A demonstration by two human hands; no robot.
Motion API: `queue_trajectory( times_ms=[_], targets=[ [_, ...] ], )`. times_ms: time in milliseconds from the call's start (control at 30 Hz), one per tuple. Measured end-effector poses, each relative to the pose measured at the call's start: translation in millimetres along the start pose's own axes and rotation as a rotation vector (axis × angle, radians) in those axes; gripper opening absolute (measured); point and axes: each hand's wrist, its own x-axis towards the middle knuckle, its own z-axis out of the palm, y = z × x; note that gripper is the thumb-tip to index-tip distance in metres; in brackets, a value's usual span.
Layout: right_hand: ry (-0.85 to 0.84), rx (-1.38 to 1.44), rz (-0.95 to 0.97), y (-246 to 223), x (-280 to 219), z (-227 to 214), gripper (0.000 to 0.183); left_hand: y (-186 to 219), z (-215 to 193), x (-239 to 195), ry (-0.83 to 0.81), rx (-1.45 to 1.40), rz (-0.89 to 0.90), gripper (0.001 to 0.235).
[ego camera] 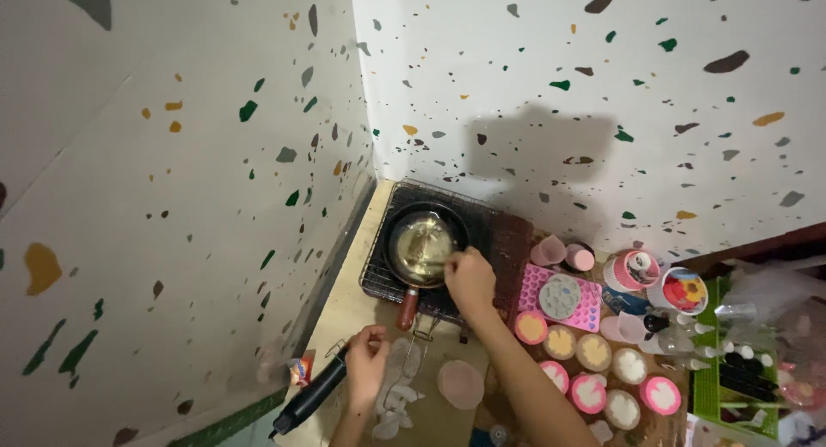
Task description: The person melts white wax chunks in a small pan on a portable electric stove, stirring occasionally. They then handle small white wax pieces and place them into a pink silicone mold on the table. The person continues to stir the melting wax and prepare additional wax pieces for molding.
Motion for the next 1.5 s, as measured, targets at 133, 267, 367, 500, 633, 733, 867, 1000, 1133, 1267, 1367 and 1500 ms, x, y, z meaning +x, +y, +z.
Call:
queue_trajectory(
  times_ms=[133, 267, 367, 500, 633, 733, 867, 1000, 1133, 1267, 1367, 1500],
  targets=[
    [0.070, -0.001, 0.000, -0.3, 16.9, -4.2, 0.014, 18.8, -0.2, -1.7, -0.019, 0.036, -0.001, 0.021],
    [-0.046, -0.073, 0.141, -7.1, 15.2, -18.0, 0.015, 24.9, -0.1, 5.1, -0.016, 0.076, 0.014, 0.019],
    [-0.105, -0.060, 0.104, -1.5, 14.0, -2.4, 0.015, 29.9, 1.9, 3.8, -0.045, 0.081, -0.065, 0.022],
    [-0.063, -0.057, 0.081, -4.5, 24.5, -20.9, 0.013, 34.6, 3.4, 3.4, -0.030, 0.068, -0.053, 0.024],
    [-0.157, -0.067, 0.179, -14.9, 11.2, -57.7, 0.017, 29.8, 0.5, 7.3, -0.042, 0.138, -0.092, 0.026],
    [-0.159, -0.031, 0.050, -4.9, -12.0, -40.0, 0.014, 19.9, 3.2, 13.6, -0.062, 0.141, -0.085, 0.027],
    [-0.116, 0.019, -0.042, -10.2, -8.3, -17.2, 0.012, 28.2, 6.5, 12.0, -0.106, 0.179, -0.086, 0.026],
    [0.031, 0.055, 0.000, -6.0, 5.4, -23.4, 0.011, 27.9, 10.1, 8.7, -0.087, 0.146, -0.097, 0.029],
    [0.178, 0.027, 0.033, 4.8, 2.1, -23.2, 0.013, 23.8, 10.3, 6.2, -0.073, 0.145, -0.058, 0.027],
    [0.186, 0.021, 0.016, 11.4, -15.3, -8.0, 0.013, 33.9, 7.5, 4.6, -0.088, 0.161, -0.063, 0.028],
    [0.088, 0.075, 0.004, -5.5, -30.2, -13.0, 0.015, 33.1, 7.6, 4.3, -0.087, 0.156, -0.087, 0.028],
    [-0.033, 0.196, -0.003, -20.7, -46.3, -17.0, 0.014, 36.0, 8.7, 5.2, -0.092, 0.198, -0.121, 0.029]
  ],
)
